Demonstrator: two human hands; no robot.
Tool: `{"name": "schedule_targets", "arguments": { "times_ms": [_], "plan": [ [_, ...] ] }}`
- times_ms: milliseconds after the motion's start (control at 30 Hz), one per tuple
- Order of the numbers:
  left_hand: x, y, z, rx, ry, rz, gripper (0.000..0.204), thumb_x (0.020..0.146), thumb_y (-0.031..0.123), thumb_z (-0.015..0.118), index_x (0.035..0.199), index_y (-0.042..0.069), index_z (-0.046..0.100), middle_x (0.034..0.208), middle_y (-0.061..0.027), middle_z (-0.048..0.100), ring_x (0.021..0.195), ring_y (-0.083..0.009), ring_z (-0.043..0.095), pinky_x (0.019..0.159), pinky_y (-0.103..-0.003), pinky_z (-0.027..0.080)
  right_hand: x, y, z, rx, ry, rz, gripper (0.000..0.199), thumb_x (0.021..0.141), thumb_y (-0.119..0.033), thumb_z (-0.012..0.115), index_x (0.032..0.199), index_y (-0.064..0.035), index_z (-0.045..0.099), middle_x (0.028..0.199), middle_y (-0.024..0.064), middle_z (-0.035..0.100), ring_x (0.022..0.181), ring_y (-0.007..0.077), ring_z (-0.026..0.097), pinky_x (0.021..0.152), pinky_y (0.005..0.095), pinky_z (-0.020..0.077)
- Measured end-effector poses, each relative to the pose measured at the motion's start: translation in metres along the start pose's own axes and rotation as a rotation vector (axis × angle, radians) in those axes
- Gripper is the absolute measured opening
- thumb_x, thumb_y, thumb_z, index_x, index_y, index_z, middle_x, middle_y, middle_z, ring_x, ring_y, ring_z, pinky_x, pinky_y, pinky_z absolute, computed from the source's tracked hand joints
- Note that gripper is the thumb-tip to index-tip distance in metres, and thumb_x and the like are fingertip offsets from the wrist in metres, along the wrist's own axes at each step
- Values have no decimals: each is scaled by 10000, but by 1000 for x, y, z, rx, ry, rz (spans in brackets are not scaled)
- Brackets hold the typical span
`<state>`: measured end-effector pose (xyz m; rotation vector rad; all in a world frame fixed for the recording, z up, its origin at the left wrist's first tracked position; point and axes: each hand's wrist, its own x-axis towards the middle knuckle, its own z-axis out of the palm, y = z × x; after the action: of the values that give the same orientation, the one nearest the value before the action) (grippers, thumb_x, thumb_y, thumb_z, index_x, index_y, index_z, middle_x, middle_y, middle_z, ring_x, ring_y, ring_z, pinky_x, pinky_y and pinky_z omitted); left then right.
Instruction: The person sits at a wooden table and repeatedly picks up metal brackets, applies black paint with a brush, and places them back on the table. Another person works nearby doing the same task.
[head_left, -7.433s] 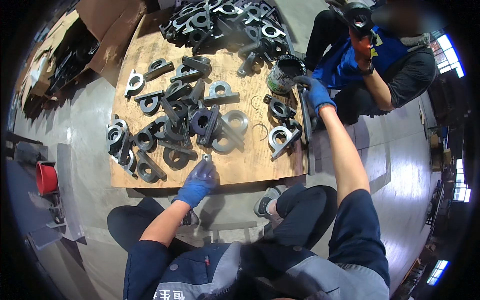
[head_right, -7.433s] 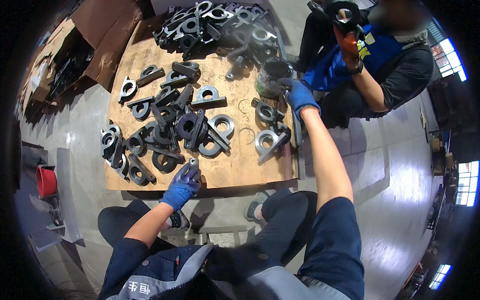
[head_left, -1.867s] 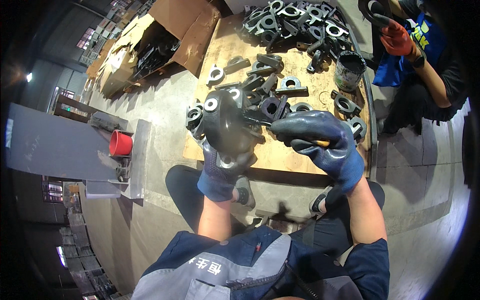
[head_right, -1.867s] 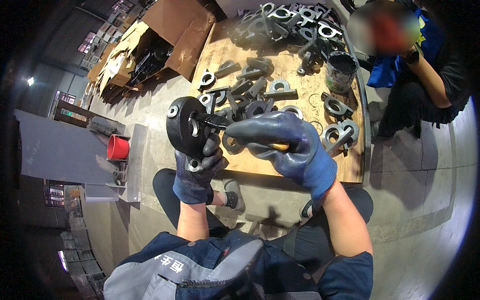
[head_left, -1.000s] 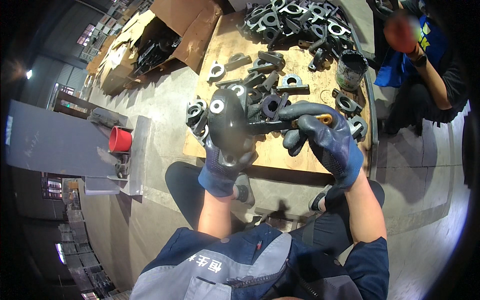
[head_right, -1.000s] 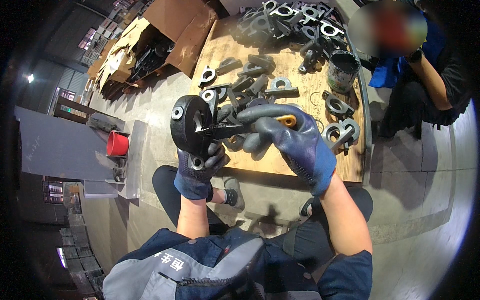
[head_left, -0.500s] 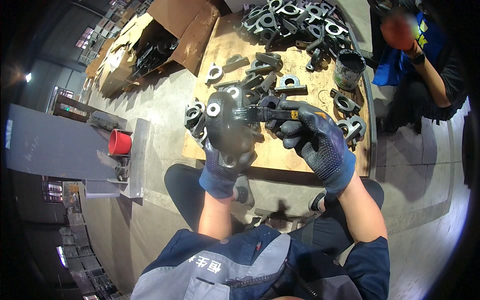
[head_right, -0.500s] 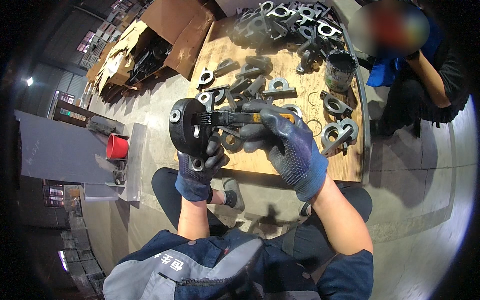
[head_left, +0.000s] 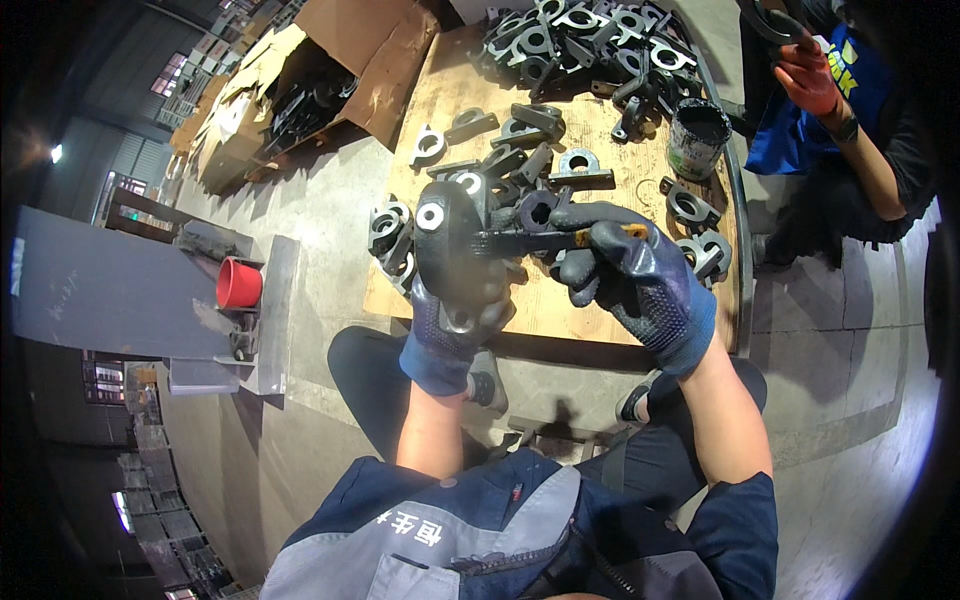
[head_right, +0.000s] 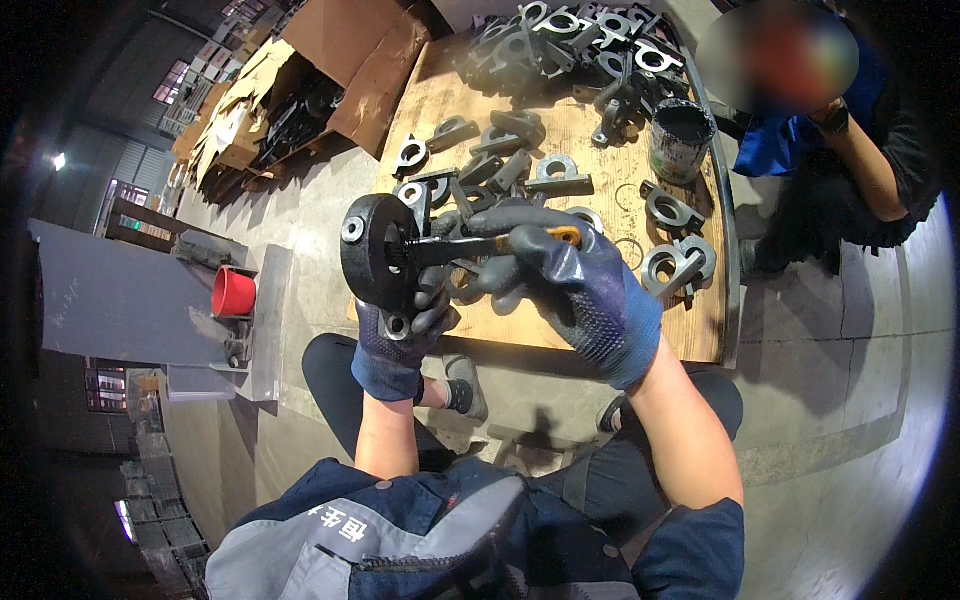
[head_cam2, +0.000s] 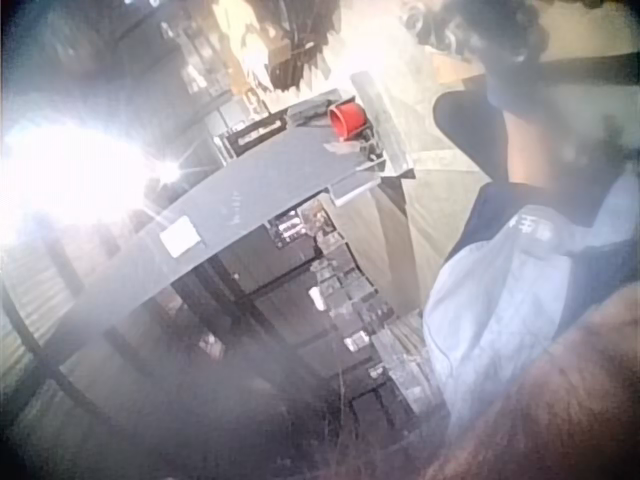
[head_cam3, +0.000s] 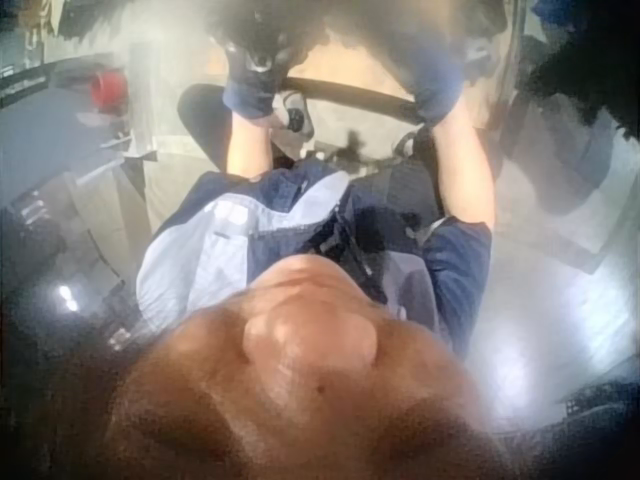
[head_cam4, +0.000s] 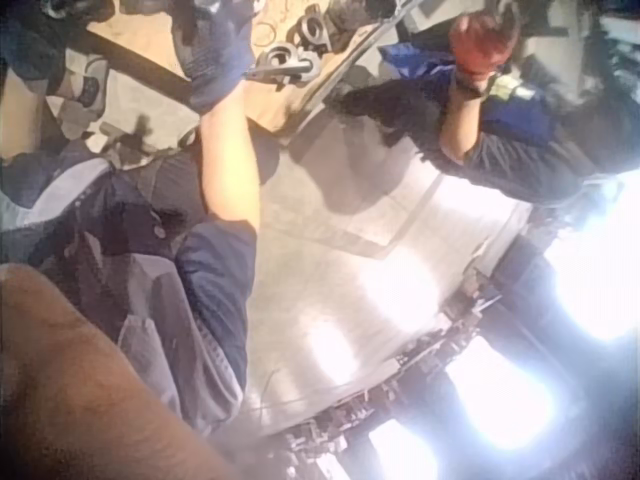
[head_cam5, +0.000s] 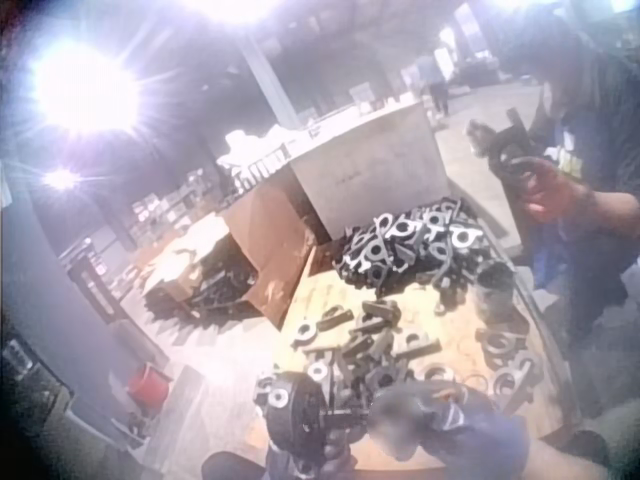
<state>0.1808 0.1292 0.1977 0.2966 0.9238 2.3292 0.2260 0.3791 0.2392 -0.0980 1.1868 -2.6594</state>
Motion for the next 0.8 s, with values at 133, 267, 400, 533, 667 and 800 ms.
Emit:
{"name": "schedule_targets", "arguments": {
  "times_ms": [133, 267, 400, 533, 667, 800],
  "plan": [
    [-3, -4, -2, -151, 88, -23, 328, 965, 260, 478, 1238, 80, 491, 1006, -137, 621, 814, -230, 607, 620, -331, 507, 3, -5, -3, -129, -83, -89, 383, 931, -277, 619, 1176, 17, 616, 896, 102, 673, 757, 150, 642, 652, 285, 527],
    [-6, -3, 0, 180, 272, 47, 461, 946, 395, 502, 1292, 91, 475, 1064, -129, 611, 925, -247, 599, 710, -371, 514, 1, -12, -1, -239, 28, -158, 359, 932, -270, 619, 1141, 21, 637, 860, 100, 683, 715, 144, 643, 642, 263, 521],
    [0, 2, 17, -33, 269, 88, 446, 932, 371, 562, 1285, 107, 492, 1007, -86, 597, 866, -215, 595, 711, -344, 505, -4, -27, -6, -293, 189, -271, 349, 947, -247, 593, 1166, 24, 618, 806, 102, 677, 698, 144, 633, 634, 251, 511],
    [-1, 0, 19, 474, 395, 148, 505, 901, 270, 630, 1342, 81, 473, 952, -16, 604, 756, -120, 594, 637, -243, 485, -11, -35, -16, -287, 229, -316, 342, 943, -214, 595, 1188, 26, 609, 853, 102, 681, 746, 146, 649, 669, 250, 519],
    [1, -15, 8, 611, 523, 172, 687, 833, 251, 680, 1416, 60, 371, 986, -19, 597, 744, -81, 563, 615, -218, 469, -16, -36, -11, -298, 306, -312, 308, 938, -158, 579, 1168, 42, 619, 824, 107, 671, 711, 141, 633, 650, 250, 508],
    [8, -15, 18, 525, 513, 362, 712, 831, 99, 658, 1446, 41, 303, 1207, -101, 565, 987, -158, 606, 768, -274, 525, -21, -35, 0, -386, 278, -277, 288, 916, -149, 584, 1126, 39, 642, 802, 110, 665, 685, 139, 623, 610, 261, 501]
  ]
}}
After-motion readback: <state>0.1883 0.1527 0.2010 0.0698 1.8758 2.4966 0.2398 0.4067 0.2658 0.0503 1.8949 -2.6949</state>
